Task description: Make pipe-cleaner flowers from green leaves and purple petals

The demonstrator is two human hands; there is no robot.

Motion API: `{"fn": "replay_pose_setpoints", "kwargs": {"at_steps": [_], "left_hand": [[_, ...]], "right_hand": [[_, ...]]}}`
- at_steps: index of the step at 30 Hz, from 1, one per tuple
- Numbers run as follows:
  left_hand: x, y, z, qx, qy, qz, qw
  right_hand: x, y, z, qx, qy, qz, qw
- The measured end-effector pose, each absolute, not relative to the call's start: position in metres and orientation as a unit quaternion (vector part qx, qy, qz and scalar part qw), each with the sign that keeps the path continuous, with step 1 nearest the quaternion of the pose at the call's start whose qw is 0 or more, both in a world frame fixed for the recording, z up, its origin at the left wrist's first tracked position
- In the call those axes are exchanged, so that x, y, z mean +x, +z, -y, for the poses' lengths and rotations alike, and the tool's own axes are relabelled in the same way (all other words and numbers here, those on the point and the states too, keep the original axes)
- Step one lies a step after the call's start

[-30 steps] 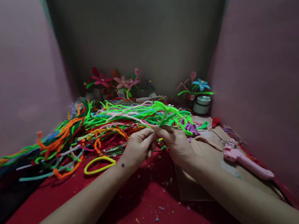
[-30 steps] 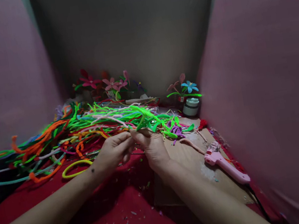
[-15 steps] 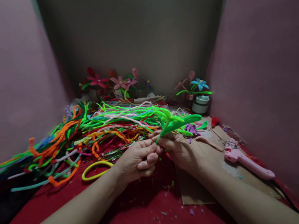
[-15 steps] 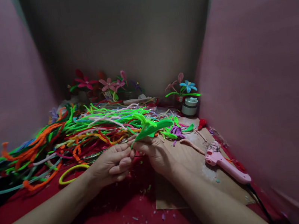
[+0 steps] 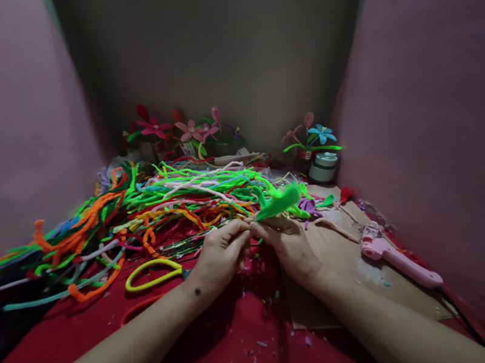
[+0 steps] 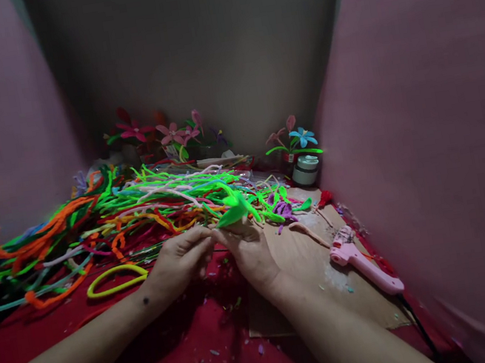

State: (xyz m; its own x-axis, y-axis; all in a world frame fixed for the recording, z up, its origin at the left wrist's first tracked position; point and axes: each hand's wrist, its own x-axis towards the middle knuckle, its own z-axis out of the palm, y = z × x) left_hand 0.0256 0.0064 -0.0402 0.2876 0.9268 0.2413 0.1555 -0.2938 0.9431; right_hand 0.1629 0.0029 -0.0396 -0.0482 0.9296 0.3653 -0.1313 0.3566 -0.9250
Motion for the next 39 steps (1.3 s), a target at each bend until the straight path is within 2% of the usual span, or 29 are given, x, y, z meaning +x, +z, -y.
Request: {"fn": "replay_pose_setpoints", "kwargs": {"at_steps": [4, 7, 11, 14, 19, 21, 26, 29, 32, 35, 37, 39], "left_hand": [[0.025, -0.037, -0.011, 0.555, 0.402, -0.328, 0.65], [0.02, -0.038, -0.014, 0.47, 0.361, -0.248, 0.766], [0.013, -0.041, -0.016, 0.432, 0.314, -0.179, 0.826], [0.01, -0.043, -0.015, 0.424, 0.308, -0.163, 0.836], [0.015, -0.035, -0.013, 0.484, 0.323, -0.224, 0.782], [0.018, -0.031, -0.011, 0.567, 0.361, -0.295, 0.679], [0.02, -0.034, -0.008, 0.734, 0.444, -0.419, 0.298], [0.019, -0.042, -0.009, 0.768, 0.439, -0.419, 0.204], [0.02, -0.045, -0.009, 0.776, 0.449, -0.403, 0.182], [0.023, -0.043, -0.009, 0.762, 0.469, -0.385, 0.225], [0.024, -0.038, -0.009, 0.728, 0.467, -0.387, 0.32], [0.025, -0.033, -0.01, 0.665, 0.449, -0.379, 0.46]], "right_hand": [[0.169, -0.04, -0.004, -0.349, 0.481, 0.586, 0.551], [0.17, -0.043, -0.005, -0.311, 0.539, 0.572, 0.534], [0.169, -0.046, -0.007, -0.26, 0.591, 0.553, 0.526], [0.171, -0.045, -0.008, -0.22, 0.652, 0.537, 0.488], [0.173, -0.04, -0.008, -0.249, 0.645, 0.517, 0.504], [0.17, -0.038, -0.005, -0.287, 0.609, 0.515, 0.53], [0.165, -0.035, 0.001, -0.367, 0.53, 0.518, 0.563], [0.166, -0.036, 0.002, -0.421, 0.437, 0.575, 0.548], [0.167, -0.036, 0.002, -0.44, 0.327, 0.64, 0.539], [0.165, -0.037, 0.002, -0.428, 0.32, 0.641, 0.551], [0.162, -0.038, 0.002, -0.407, 0.38, 0.609, 0.564], [0.162, -0.038, 0.002, -0.369, 0.452, 0.573, 0.575]]}}
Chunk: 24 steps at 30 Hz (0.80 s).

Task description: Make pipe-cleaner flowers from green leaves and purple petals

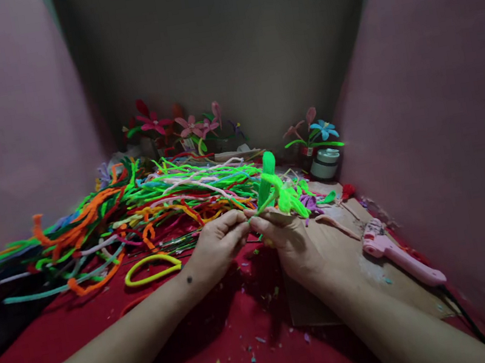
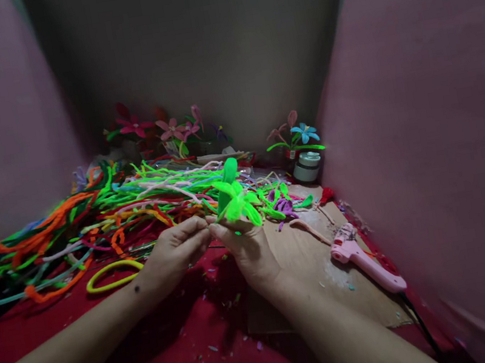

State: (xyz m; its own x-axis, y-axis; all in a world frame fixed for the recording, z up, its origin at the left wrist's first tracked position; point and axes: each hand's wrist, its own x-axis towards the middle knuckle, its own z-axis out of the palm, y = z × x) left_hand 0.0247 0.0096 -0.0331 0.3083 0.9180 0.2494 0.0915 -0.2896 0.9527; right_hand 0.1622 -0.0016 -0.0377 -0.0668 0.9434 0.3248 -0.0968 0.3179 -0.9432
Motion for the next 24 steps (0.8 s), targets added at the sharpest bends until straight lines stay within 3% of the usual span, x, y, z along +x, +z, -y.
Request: {"fn": "replay_pose_setpoints", "kwargs": {"at_steps": [5, 8, 11, 14, 18, 20, 22, 24], "left_hand": [[0.02, -0.031, -0.012, 0.506, 0.373, -0.247, 0.738], [0.017, -0.034, -0.013, 0.467, 0.329, -0.198, 0.797], [0.017, -0.032, -0.013, 0.479, 0.322, -0.21, 0.789], [0.019, -0.03, -0.011, 0.586, 0.356, -0.295, 0.666], [0.018, -0.042, -0.013, 0.793, 0.422, -0.364, 0.245], [0.014, -0.051, -0.016, 0.841, 0.405, -0.347, 0.088], [0.011, -0.056, -0.018, 0.864, 0.382, -0.326, 0.035], [0.012, -0.055, -0.018, 0.86, 0.388, -0.325, 0.066]], "right_hand": [[0.175, -0.028, -0.001, -0.328, 0.515, 0.598, 0.52], [0.18, -0.028, -0.003, -0.302, 0.505, 0.645, 0.487], [0.177, -0.034, -0.005, -0.297, 0.509, 0.622, 0.516], [0.17, -0.028, 0.001, -0.351, 0.511, 0.573, 0.536], [0.166, 0.001, 0.019, -0.458, 0.448, 0.582, 0.5], [0.166, 0.01, 0.024, -0.479, 0.43, 0.602, 0.473], [0.164, 0.008, 0.022, -0.481, 0.402, 0.616, 0.477], [0.163, -0.002, 0.016, -0.473, 0.377, 0.625, 0.494]]}}
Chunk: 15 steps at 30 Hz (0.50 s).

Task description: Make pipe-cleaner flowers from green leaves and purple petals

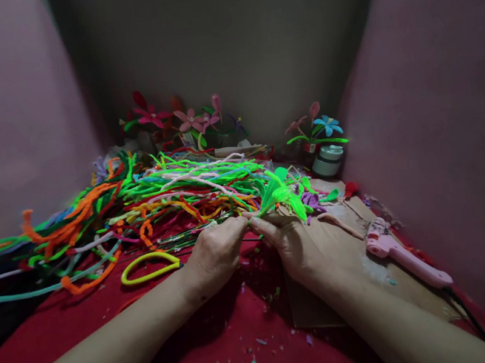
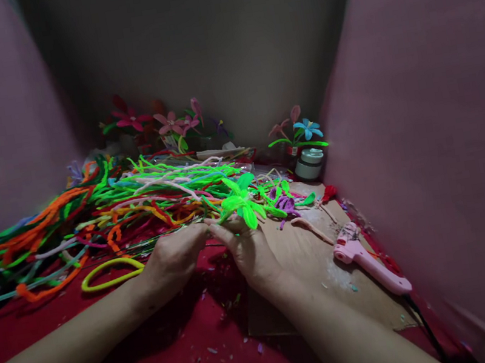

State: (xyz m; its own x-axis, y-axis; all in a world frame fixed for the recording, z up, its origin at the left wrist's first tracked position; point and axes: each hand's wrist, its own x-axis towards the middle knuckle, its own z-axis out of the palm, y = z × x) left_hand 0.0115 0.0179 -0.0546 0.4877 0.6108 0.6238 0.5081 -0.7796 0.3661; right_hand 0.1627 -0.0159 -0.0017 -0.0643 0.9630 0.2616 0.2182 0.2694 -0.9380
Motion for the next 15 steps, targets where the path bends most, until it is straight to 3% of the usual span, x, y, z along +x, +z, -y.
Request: {"fn": "replay_pose_setpoints", "kwargs": {"at_steps": [5, 9, 15], "left_hand": [[0.02, -0.033, -0.009, 0.736, 0.429, -0.391, 0.349], [0.024, -0.022, -0.005, 0.602, 0.404, -0.362, 0.585], [0.021, -0.027, -0.007, 0.468, 0.357, -0.253, 0.768]], "right_hand": [[0.164, -0.009, 0.012, -0.447, 0.395, 0.629, 0.498], [0.169, 0.004, 0.019, -0.438, 0.442, 0.615, 0.485], [0.171, -0.016, 0.002, -0.365, 0.53, 0.574, 0.506]]}}
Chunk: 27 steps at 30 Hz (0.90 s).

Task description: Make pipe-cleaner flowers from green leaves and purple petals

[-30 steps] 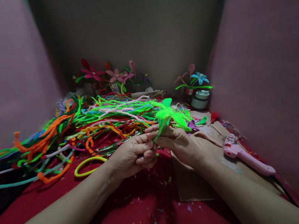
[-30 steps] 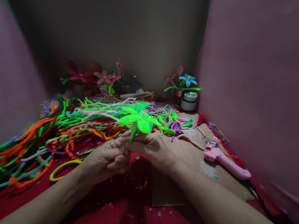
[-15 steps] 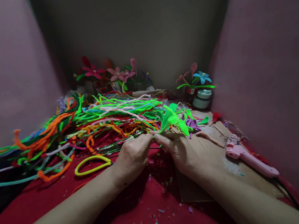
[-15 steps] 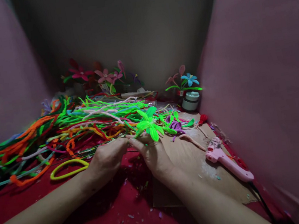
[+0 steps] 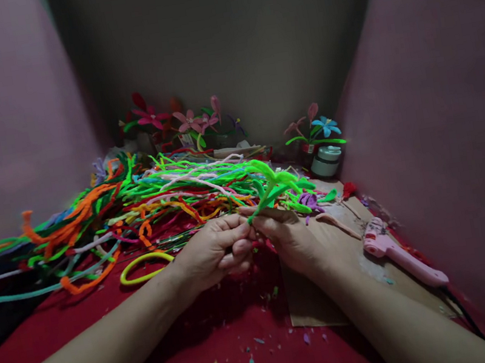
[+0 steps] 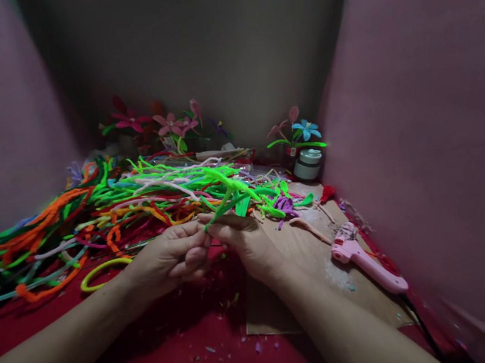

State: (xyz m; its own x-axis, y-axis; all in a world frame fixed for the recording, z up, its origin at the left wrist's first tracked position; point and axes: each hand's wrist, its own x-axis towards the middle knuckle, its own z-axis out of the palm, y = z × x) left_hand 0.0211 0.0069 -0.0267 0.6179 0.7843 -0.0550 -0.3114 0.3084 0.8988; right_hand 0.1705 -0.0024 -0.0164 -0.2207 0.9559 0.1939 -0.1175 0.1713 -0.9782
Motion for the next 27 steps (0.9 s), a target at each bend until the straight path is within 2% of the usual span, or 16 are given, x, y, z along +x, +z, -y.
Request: {"fn": "replay_pose_setpoints", "kwargs": {"at_steps": [4, 8, 12, 15, 19, 23, 27], "left_hand": [[0.019, -0.031, -0.008, 0.426, 0.331, -0.226, 0.811], [0.02, -0.032, -0.01, 0.492, 0.329, -0.262, 0.762], [0.023, -0.03, -0.009, 0.617, 0.358, -0.35, 0.607], [0.024, -0.032, -0.008, 0.699, 0.39, -0.413, 0.435], [0.022, -0.042, -0.01, 0.784, 0.395, -0.423, 0.223], [0.02, -0.047, -0.01, 0.814, 0.389, -0.415, 0.118], [0.018, -0.049, -0.01, 0.834, 0.374, -0.401, 0.061]], "right_hand": [[0.17, -0.03, -0.003, -0.298, 0.596, 0.535, 0.52], [0.169, -0.03, 0.0, -0.334, 0.569, 0.514, 0.548], [0.169, -0.019, 0.006, -0.399, 0.517, 0.537, 0.534], [0.169, -0.005, 0.013, -0.447, 0.473, 0.559, 0.515], [0.166, -0.001, 0.014, -0.481, 0.436, 0.578, 0.494], [0.165, -0.009, 0.012, -0.446, 0.436, 0.58, 0.524], [0.167, -0.007, 0.016, -0.459, 0.429, 0.595, 0.502]]}}
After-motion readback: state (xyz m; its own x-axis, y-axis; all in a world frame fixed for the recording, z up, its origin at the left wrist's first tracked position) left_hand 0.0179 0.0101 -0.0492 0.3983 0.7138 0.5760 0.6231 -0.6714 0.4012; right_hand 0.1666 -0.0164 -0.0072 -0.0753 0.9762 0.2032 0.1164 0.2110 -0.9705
